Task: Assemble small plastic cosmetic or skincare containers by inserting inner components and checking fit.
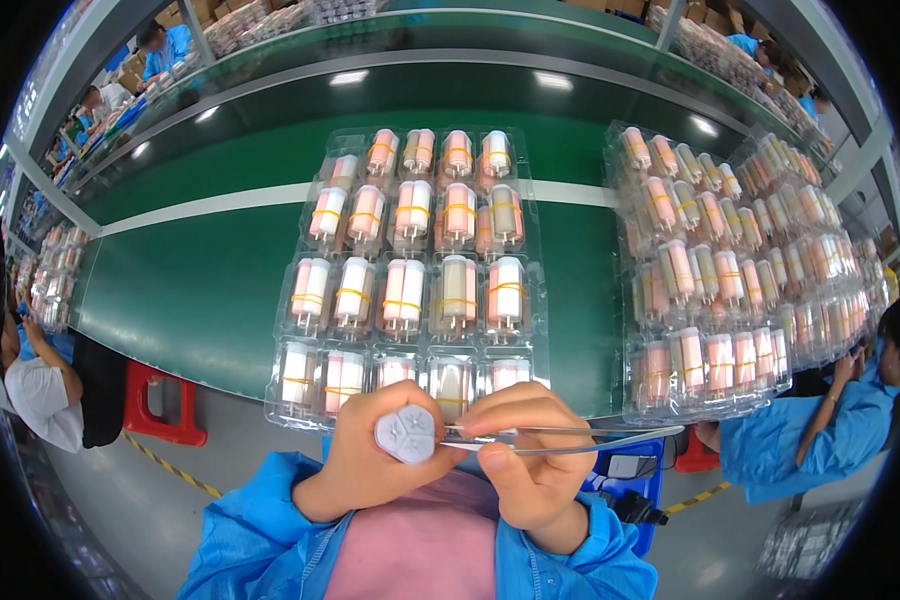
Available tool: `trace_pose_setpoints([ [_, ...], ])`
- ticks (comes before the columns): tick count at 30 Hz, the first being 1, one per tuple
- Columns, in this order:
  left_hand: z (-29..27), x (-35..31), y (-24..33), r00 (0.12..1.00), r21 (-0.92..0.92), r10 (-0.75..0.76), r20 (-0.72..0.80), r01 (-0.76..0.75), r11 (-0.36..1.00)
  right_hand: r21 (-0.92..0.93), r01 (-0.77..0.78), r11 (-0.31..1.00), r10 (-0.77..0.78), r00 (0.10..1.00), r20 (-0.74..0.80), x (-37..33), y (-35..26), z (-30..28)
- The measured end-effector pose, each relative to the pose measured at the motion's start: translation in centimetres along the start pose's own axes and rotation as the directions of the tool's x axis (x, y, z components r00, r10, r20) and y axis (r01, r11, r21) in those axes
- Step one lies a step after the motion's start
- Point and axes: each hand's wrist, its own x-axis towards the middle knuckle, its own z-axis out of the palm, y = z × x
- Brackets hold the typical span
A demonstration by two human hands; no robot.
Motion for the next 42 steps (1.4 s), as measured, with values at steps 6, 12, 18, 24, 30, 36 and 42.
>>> trace_pose_setpoints([
  [6, -0.7, 0.2, 0.6, 0.968, -0.319, -0.183, 0.174, 0.231, 0.919, 0.011, -0.009, 1.0, 0.009, 1.0, -0.007, -0.2, 0.2, -0.2],
  [12, -0.5, 0.3, 0.6, 0.939, -0.421, -0.255, 0.23, 0.332, 0.844, 0.042, -0.009, 0.999, 0.009, 1.0, -0.003, -0.1, 0.4, -0.4],
  [18, -0.5, 0.3, 0.2, 0.924, -0.463, -0.264, 0.276, 0.368, 0.806, 0.033, -0.02, 0.999, 0.02, 1.0, -0.011, -0.2, 0.3, -0.3],
  [24, 0.2, -0.2, 0.0, 0.942, -0.55, -0.225, 0.247, 0.328, 0.768, 0.03, -0.011, 0.999, 0.014, 0.996, -0.088, 0.0, 0.7, -0.9],
  [30, 0.5, -0.7, -0.4, 0.986, -0.301, -0.096, 0.136, 0.133, 0.944, 0.085, -0.043, 0.995, 0.053, 0.992, -0.114, 0.1, 0.8, -1.4],
  [36, 0.4, -0.6, -0.5, 0.995, -0.18, -0.052, 0.089, 0.067, 0.981, 0.124, -0.051, 0.991, 0.064, 0.992, -0.105, 0.0, 0.8, -1.3],
  [42, 0.6, -0.7, -0.9, 1.0, -0.069, 0.024, 0.002, -0.024, 0.997, 0.133, -0.041, 0.99, 0.054, 0.994, -0.092, -0.1, 1.1, -1.3],
])
